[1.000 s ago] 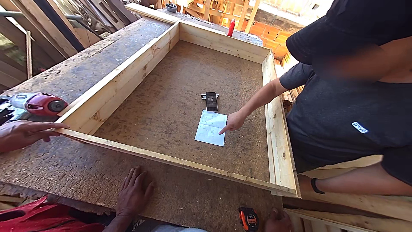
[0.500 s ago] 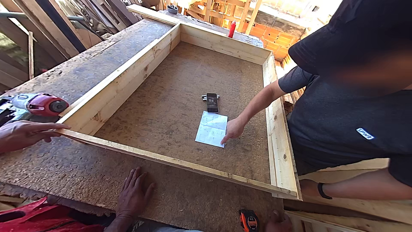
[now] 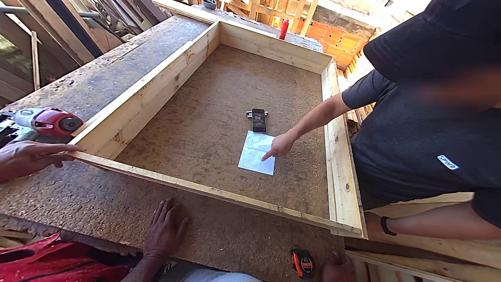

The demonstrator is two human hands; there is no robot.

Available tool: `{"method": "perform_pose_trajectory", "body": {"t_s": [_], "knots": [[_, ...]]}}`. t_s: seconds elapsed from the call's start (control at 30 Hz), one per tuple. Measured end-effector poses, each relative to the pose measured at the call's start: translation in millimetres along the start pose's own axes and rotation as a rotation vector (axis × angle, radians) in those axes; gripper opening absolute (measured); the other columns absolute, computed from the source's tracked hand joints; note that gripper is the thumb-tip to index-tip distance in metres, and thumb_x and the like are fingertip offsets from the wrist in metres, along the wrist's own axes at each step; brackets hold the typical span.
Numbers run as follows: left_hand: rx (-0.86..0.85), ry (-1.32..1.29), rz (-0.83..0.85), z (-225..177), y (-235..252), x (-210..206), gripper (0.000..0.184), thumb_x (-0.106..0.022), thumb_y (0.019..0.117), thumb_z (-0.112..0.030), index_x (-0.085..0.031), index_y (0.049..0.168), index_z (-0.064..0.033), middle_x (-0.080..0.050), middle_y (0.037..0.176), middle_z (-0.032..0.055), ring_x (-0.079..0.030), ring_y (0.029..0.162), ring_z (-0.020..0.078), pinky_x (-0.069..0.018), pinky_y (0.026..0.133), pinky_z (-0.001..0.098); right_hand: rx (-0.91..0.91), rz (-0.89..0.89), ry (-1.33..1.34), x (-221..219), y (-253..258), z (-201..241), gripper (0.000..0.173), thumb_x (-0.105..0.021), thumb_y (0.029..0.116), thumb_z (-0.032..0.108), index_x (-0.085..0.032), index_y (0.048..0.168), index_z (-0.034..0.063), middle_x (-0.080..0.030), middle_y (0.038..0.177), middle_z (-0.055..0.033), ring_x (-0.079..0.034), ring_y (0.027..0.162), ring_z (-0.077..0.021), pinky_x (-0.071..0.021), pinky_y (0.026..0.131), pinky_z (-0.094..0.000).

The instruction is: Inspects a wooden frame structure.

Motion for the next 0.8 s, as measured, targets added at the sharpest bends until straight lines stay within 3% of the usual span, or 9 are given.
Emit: {"method": "perform_pose_trajectory", "body": {"t_s": [0.07,0.13,0.33,0.4,0.47,0.8], "knots": [[0.000,0.003,0.006,0.2,-0.1,0.1,0.076,-0.039,0.0924,-0.070,-0.066,0.133,-0.0118,-0.049,0.156,0.0153,-0.039,0.149,0.0354,-0.0283,0.124,0.0525,-0.021,0.017,0.002,6.6,-4.9,7.1,0.052,-0.051,0.1033,0.043,-0.057,0.142,0.0082,-0.062,0.135,-0.0176,-0.061,0.125,-0.0340,-0.0513,0.104,-0.0497],[0.000,0.000,0.008,-1.0,0.6,1.6,0.076,-0.039,0.0922,-0.070,-0.066,0.133,-0.0117,-0.049,0.156,0.0156,-0.039,0.150,0.0353,-0.0282,0.124,0.0525,-0.039,0.040,0.045,16.3,-11.5,17.9,0.051,-0.056,0.1046,0.036,-0.054,0.143,0.0018,-0.058,0.139,-0.0273,-0.056,0.129,-0.0446,-0.0457,0.107,-0.0578],[0.002,0.002,0.002,-1.6,2.2,1.5,0.075,-0.039,0.0920,-0.069,-0.067,0.132,-0.0114,-0.049,0.156,0.0156,-0.040,0.149,0.0357,-0.0286,0.123,0.0522,-0.024,0.034,0.045,19.9,-12.4,23.1,0.050,-0.056,0.1048,0.034,-0.055,0.142,0.0006,-0.057,0.138,-0.0289,-0.055,0.130,-0.0462,-0.0449,0.108,-0.0581],[0.001,0.003,0.005,-0.7,1.7,0.5,0.075,-0.040,0.0920,-0.069,-0.067,0.133,-0.0115,-0.049,0.156,0.0159,-0.039,0.149,0.0359,-0.0285,0.123,0.0525,-0.019,0.023,0.038,15.0,-9.6,18.5,0.050,-0.054,0.1046,0.037,-0.056,0.141,0.0031,-0.060,0.137,-0.0248,-0.057,0.128,-0.0417,-0.0477,0.106,-0.0552],[0.005,0.001,0.014,-0.4,1.5,0.3,0.076,-0.040,0.0918,-0.069,-0.066,0.133,-0.0119,-0.048,0.157,0.0154,-0.039,0.150,0.0359,-0.0283,0.124,0.0532,-0.018,0.015,0.011,5.8,-3.7,8.1,0.052,-0.050,0.1028,0.045,-0.058,0.140,0.0106,-0.063,0.134,-0.0152,-0.062,0.123,-0.0323,-0.0526,0.101,-0.0491],[0.008,0.015,0.017,1.6,1.9,-2.1,0.075,-0.040,0.0921,-0.069,-0.066,0.133,-0.0124,-0.049,0.157,0.0146,-0.040,0.149,0.0359,-0.0285,0.123,0.0538,0.016,-0.014,-0.056,-20.5,11.3,-19.7,0.059,-0.043,0.1020,0.057,-0.059,0.141,0.0156,-0.065,0.133,-0.0112,-0.063,0.122,-0.0296,-0.0521,0.102,-0.0483]]}}
Point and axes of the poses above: each hand's wrist, its own y-axis towards the middle knuckle, its own x-axis out of the back of the hand, z = x × y, the point moved 7 cm from there along y, towards the middle knuckle
